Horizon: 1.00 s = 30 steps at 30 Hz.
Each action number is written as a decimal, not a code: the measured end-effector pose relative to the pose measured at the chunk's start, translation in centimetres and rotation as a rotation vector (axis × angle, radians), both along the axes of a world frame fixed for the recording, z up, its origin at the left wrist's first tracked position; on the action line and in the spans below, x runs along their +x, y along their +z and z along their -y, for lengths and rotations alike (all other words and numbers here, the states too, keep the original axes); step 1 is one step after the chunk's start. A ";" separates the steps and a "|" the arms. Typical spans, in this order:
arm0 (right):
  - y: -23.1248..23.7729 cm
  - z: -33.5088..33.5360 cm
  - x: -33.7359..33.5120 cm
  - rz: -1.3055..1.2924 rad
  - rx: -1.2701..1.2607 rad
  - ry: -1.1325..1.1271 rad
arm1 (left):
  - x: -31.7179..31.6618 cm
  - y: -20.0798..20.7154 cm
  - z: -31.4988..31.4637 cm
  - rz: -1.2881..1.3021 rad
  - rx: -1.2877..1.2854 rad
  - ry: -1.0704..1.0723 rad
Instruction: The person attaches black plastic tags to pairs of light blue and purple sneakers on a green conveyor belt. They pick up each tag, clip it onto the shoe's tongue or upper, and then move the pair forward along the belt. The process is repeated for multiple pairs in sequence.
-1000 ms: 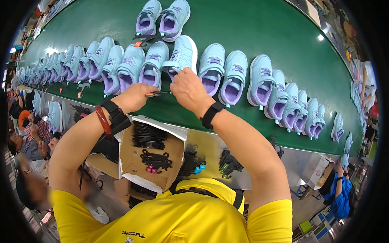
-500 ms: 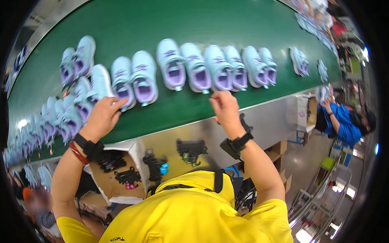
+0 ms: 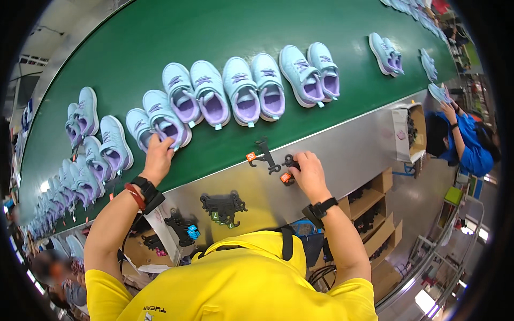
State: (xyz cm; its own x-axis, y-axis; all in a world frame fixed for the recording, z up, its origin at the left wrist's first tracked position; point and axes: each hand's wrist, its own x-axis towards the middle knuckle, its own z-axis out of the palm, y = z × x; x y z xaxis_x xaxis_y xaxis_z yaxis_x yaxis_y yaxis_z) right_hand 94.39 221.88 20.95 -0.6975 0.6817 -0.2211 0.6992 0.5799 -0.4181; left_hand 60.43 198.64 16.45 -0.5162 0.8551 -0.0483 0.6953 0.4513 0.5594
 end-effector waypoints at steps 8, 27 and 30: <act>1.0 1.3 -1.0 -0.037 0.119 0.141 | 1.3 0.1 -4.7 -0.046 0.027 -0.030; -1.7 2.4 -7.2 0.037 -0.049 -0.098 | -30.1 5.6 20.2 -0.377 -0.412 0.553; -1.4 2.3 -7.4 -0.017 -0.108 -0.122 | -32.3 2.6 21.8 -0.082 -0.450 0.374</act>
